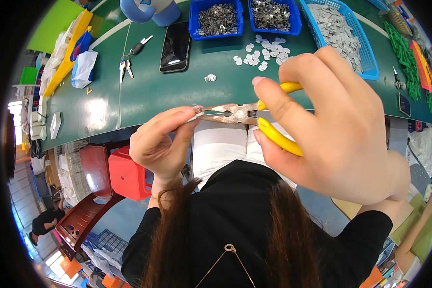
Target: Assembling small metal and plastic components using pliers at a workbench.
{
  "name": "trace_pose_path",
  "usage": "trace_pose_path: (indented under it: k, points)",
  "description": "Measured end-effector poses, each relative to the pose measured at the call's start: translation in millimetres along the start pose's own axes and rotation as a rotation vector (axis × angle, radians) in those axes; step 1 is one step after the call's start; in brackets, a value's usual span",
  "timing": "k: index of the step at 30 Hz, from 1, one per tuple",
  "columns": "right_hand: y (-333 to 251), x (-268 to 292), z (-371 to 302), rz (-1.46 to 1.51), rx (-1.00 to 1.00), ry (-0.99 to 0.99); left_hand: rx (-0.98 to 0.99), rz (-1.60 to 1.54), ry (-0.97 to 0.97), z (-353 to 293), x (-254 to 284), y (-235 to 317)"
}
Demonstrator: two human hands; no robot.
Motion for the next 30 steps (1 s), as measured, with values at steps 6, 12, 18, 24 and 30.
trace_pose_path:
  k: [6, 12, 18, 24, 30]
  points:
    - [4.4, -7.1, 1.7, 0.028, 0.013, 0.009, 0.187, -0.183, -0.016, -5.7, -2.5, -13.6]
    - [28.6, -32.3, 3.9, 0.066, -0.020, 0.076, 0.218, -0.142, 0.084, -13.9, 5.4, -27.5]
    - [92.0, -159.2, -21.4, 0.180, -0.207, 0.139, -0.026, -0.010, 0.123, -13.1, -10.1, -28.2]
    - [79.7, -171.0, -18.5, -0.133, -0.135, 0.226, -0.152, 0.139, 0.099, -20.7, -14.7, -27.3]
    - [30.3, -140.8, -12.5, 1.582, -0.387, 0.226, -0.291, 0.246, 0.086, -20.0, -29.5, -18.0]
Point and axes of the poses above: each hand's wrist, its own z-axis towards the middle knuckle, its own x-axis out of the back of the hand, y = z × x, the point moved 7 cm from there along z, towards the middle knuckle, and after that the axes turned 4 degrees about -y, right-handed, at the moved point
